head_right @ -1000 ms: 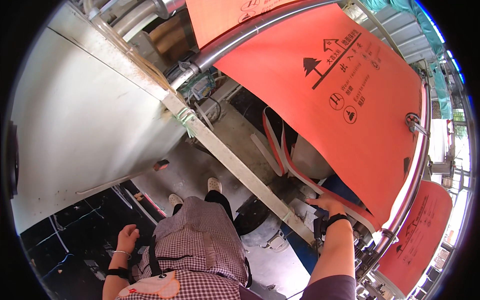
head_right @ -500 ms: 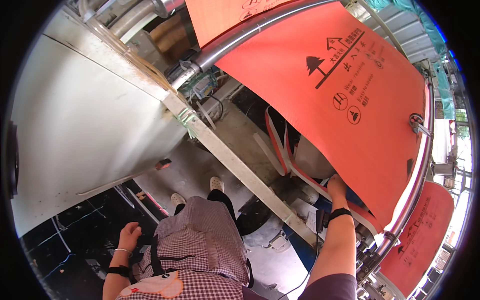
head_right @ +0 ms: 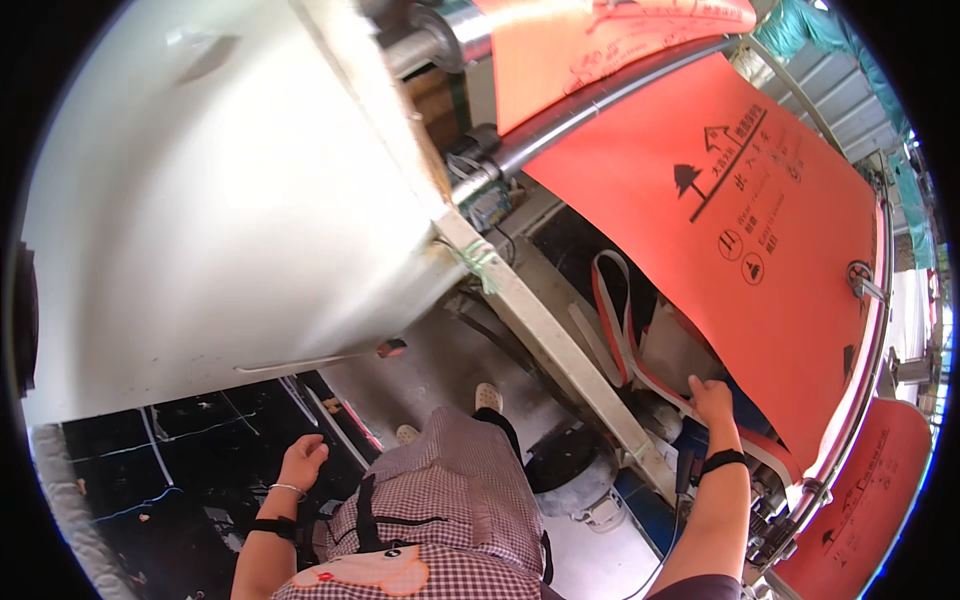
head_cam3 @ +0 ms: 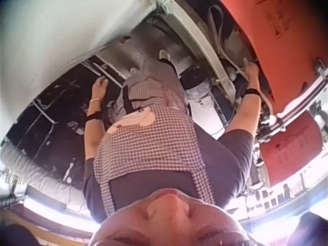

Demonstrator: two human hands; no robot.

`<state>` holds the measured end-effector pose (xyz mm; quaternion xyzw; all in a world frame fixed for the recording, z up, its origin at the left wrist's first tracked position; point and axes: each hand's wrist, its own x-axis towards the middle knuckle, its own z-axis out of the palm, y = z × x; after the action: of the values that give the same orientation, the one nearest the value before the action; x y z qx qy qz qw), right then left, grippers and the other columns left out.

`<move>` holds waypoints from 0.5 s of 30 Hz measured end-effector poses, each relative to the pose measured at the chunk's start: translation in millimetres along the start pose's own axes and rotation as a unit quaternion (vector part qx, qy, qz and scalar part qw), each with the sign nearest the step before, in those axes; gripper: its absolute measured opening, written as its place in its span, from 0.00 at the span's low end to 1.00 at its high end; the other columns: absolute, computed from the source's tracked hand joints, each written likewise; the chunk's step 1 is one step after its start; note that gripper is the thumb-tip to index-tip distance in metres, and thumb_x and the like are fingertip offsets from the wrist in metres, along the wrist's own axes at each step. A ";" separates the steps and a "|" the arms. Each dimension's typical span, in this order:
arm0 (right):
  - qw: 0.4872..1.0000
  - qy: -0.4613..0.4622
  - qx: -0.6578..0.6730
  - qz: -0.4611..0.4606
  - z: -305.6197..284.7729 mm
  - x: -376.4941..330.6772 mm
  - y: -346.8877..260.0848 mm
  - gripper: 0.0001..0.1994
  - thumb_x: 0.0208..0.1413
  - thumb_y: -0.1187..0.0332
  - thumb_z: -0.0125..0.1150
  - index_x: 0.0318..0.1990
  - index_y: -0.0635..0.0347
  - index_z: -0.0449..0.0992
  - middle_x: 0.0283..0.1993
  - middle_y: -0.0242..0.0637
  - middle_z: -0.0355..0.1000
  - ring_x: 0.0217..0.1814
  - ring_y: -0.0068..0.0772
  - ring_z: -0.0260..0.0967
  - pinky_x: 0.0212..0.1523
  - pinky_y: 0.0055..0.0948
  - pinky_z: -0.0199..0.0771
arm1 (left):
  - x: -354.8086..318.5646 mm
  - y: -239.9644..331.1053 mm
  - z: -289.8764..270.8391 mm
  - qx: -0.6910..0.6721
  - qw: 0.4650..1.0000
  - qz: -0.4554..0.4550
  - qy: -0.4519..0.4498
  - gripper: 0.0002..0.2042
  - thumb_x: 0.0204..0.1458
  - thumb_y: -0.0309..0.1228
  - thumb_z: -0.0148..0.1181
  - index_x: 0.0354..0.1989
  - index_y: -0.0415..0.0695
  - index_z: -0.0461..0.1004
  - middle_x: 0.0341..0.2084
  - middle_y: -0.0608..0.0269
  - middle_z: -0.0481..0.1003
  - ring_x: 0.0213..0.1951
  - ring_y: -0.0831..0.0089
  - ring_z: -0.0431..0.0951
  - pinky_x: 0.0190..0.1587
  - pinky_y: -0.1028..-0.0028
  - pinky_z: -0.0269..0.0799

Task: Operating an industrial laminating or printing machine for protective floor film, including material adjustment and control panel use.

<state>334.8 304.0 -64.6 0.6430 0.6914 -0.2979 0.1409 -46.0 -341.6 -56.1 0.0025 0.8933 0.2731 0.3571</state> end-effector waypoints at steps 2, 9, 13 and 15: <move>0.996 0.058 -0.048 -0.051 4.0 -0.8 4.7 0.22 0.52 0.56 0.61 0.19 0.69 0.74 0.20 0.49 0.73 0.27 0.55 0.73 0.37 0.43 0.73 | 4.5 -8.8 -13.2 -0.003 0.999 0.032 0.012 0.19 0.53 0.34 0.62 0.50 0.34 0.74 0.39 0.51 0.80 0.42 0.65 0.80 0.47 0.70 0.74; 0.908 0.264 -0.021 -0.325 22.6 -86.6 -86.1 0.33 0.46 0.70 0.64 0.62 0.62 0.62 0.66 0.53 0.55 0.65 0.56 0.57 0.64 0.43 0.63 | 58.6 -109.7 -92.5 -0.192 0.980 -0.029 0.048 0.17 0.57 0.34 0.60 0.50 0.35 0.73 0.31 0.63 0.77 0.29 0.77 0.76 0.29 0.78 0.70; 0.874 0.326 -0.025 -0.360 59.4 -175.2 -140.2 0.33 0.48 0.68 0.64 0.63 0.63 0.62 0.62 0.56 0.59 0.65 0.58 0.57 0.65 0.44 0.60 | 80.0 -122.2 -135.1 -0.273 0.958 -0.076 0.049 0.15 0.58 0.36 0.59 0.49 0.42 0.73 0.34 0.66 0.77 0.29 0.79 0.77 0.29 0.78 0.71; 0.838 0.347 -0.052 -0.417 91.1 -218.0 -154.8 0.22 0.51 0.69 0.61 0.54 0.66 0.70 0.54 0.58 0.66 0.60 0.61 0.62 0.60 0.46 0.63 | 81.9 -119.9 -158.3 -0.324 0.939 -0.104 0.041 0.14 0.59 0.40 0.58 0.48 0.48 0.72 0.34 0.67 0.78 0.31 0.76 0.78 0.33 0.73 0.73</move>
<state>196.2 75.1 25.7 0.3466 0.9124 -0.0495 -0.2122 -185.4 -504.2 -72.6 -0.2172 0.7656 0.5090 0.3280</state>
